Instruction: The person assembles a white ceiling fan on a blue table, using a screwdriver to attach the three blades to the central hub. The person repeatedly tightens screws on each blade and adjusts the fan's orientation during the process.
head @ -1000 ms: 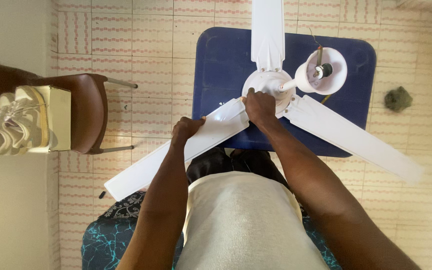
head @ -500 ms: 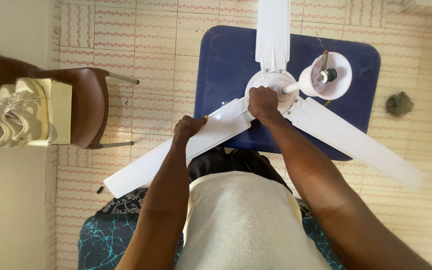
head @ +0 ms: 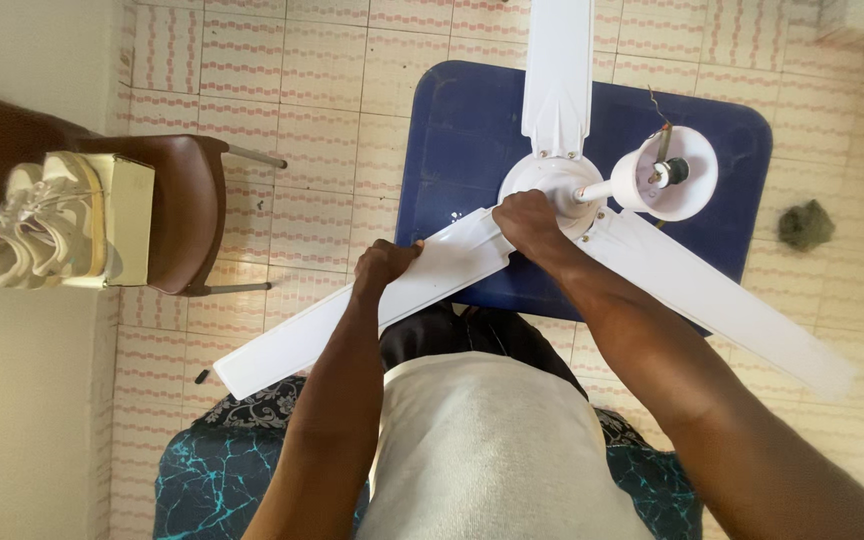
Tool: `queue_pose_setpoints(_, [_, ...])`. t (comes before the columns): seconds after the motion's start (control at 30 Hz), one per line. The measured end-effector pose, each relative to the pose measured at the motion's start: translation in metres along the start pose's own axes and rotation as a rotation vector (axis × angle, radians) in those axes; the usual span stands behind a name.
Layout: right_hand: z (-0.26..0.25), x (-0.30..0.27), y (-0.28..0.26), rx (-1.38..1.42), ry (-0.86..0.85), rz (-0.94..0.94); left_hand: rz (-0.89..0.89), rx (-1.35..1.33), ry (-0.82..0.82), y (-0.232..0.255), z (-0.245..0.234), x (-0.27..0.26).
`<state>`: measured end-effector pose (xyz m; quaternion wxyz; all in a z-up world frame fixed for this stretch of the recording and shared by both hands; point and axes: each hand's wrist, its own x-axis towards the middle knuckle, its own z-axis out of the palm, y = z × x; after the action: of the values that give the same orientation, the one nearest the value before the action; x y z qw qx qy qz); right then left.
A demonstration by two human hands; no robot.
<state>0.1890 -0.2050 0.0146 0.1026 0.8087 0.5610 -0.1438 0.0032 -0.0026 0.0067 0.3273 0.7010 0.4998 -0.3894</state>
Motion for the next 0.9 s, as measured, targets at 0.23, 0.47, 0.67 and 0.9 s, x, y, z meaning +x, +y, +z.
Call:
queue_pose_setpoints(0.23, [0.011, 0.015, -0.017, -0.024, -0.067, 0.015, 0.007, 0.0, -0.006, 0.0, 0.003, -0.002])
queue_pose_setpoints(0.47, [0.027, 0.013, -0.022, -0.008, 0.086, 0.013, 0.037, 0.03, -0.004, -0.004, 0.011, 0.001])
queue_pose_setpoints(0.67, [0.017, 0.017, -0.022, 0.023, -0.044, 0.086, 0.017, 0.013, 0.023, -0.007, 0.015, 0.007])
queue_pose_setpoints(0.9, [-0.006, 0.017, -0.023, 0.043, -0.135, 0.131, 0.031, 0.048, -0.008, -0.006, 0.019, 0.011])
